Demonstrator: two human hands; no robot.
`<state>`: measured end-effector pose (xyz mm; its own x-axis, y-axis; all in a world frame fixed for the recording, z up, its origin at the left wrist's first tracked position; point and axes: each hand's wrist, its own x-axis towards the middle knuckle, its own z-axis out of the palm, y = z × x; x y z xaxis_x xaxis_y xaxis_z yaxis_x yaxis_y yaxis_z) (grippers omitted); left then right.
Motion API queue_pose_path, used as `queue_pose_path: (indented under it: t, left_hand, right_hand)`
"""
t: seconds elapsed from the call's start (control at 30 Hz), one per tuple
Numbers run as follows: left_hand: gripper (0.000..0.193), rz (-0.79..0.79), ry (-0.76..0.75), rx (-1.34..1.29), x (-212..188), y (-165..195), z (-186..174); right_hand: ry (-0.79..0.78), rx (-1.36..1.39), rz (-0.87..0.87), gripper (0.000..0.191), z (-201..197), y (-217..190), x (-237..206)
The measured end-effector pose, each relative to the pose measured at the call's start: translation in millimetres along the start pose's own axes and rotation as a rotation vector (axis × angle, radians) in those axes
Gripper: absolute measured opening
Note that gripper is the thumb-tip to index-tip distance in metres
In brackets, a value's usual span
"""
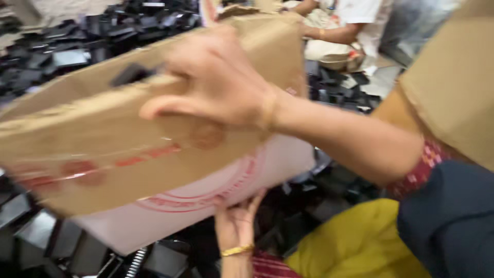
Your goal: The person sits cross-legged on the floor surrounded by a large pile of black plastic boxes. They pick up bases and lids one at a time, fit the lids onto the bases by hand, set the closed boxes aside, and near the end place assembled boxes into a cardboard carton.
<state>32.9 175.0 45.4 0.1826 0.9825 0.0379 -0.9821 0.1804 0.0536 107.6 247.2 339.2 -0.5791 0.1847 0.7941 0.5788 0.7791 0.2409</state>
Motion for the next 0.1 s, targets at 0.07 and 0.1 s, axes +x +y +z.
queue_pose_path:
  t: [0.07, 0.1]
  left_hand:
    - [0.079, 0.067, -0.025, 0.043, -2, 6, 14]
    - [0.078, 0.124, -0.049, 0.094, 8, 10, 26]
  right_hand:
    - [-0.327, -0.043, 0.258, 0.074, -8, 10, 33]
    - [-0.318, -0.048, 0.261, 0.074, -20, 15, 29]
